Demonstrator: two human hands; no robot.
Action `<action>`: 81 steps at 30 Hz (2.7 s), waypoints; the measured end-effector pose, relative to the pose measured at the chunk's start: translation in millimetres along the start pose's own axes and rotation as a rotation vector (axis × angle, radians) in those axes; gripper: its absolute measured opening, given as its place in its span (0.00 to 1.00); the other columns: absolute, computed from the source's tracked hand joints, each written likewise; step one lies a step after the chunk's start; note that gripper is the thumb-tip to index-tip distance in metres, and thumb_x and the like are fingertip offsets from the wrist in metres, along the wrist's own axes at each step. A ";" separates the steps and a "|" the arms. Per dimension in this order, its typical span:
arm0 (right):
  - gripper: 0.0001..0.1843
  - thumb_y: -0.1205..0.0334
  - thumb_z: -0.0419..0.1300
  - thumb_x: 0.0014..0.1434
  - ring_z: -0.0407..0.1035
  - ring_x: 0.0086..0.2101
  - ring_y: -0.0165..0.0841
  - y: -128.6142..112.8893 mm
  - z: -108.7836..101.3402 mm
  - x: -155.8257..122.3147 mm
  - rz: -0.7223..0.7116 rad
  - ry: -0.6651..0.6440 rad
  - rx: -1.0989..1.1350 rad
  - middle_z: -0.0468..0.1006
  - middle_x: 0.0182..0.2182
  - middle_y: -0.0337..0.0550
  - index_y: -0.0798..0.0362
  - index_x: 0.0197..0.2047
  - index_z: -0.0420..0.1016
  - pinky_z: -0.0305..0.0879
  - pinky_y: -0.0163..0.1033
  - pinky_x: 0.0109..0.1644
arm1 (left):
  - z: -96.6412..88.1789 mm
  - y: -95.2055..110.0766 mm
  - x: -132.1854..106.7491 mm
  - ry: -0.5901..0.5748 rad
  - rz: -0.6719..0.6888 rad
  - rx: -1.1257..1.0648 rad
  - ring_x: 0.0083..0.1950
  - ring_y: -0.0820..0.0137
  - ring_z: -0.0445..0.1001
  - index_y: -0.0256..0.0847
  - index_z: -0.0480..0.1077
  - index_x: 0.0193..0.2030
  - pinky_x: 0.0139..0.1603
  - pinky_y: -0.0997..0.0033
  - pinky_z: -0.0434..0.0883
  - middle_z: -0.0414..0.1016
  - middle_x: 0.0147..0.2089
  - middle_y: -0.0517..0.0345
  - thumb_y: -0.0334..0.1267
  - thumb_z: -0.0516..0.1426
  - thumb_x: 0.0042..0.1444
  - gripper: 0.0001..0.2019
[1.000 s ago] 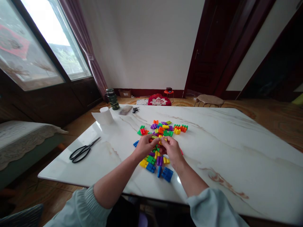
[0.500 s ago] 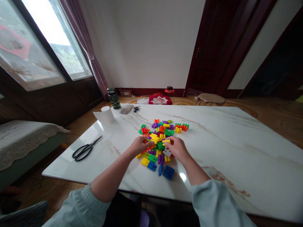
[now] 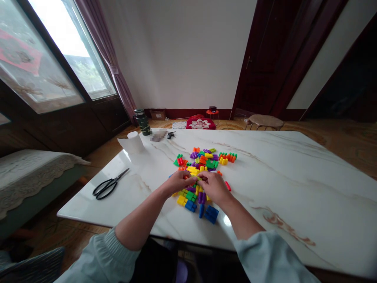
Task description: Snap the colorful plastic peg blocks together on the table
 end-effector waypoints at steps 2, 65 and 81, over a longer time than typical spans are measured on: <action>0.07 0.70 0.64 0.54 0.76 0.37 0.38 12.7 -4.0 1.4 0.080 0.018 -0.064 0.83 0.34 0.44 0.51 0.36 0.80 0.70 0.39 0.42 | -5.8 -4.3 2.1 0.042 0.025 0.060 0.23 0.77 0.59 0.38 0.68 0.23 0.23 0.76 0.55 0.61 0.20 0.66 0.59 0.61 0.46 0.23; 0.15 0.61 0.61 0.56 0.75 0.32 0.33 14.4 -2.1 0.5 0.106 0.190 0.471 0.80 0.41 0.45 0.52 0.48 0.74 0.74 0.39 0.37 | -2.9 -7.1 10.5 -0.065 0.002 -0.567 0.34 0.73 0.76 0.35 0.76 0.41 0.38 0.74 0.73 0.79 0.36 0.53 0.49 0.68 0.46 0.21; 0.16 0.52 0.65 0.48 0.74 0.30 0.36 45.2 -36.2 -5.9 0.232 0.424 0.554 0.81 0.34 0.47 0.55 0.37 0.76 0.72 0.39 0.34 | 41.2 16.4 28.3 0.006 0.080 -0.719 0.38 0.70 0.78 0.37 0.78 0.44 0.38 0.74 0.72 0.81 0.38 0.52 0.54 0.69 0.43 0.26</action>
Point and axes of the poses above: each hand's wrist, its own x-axis towards the middle knuckle, its own z-axis out of the palm, y = z × x, the point moved 10 cm from there along x, towards the middle knuckle
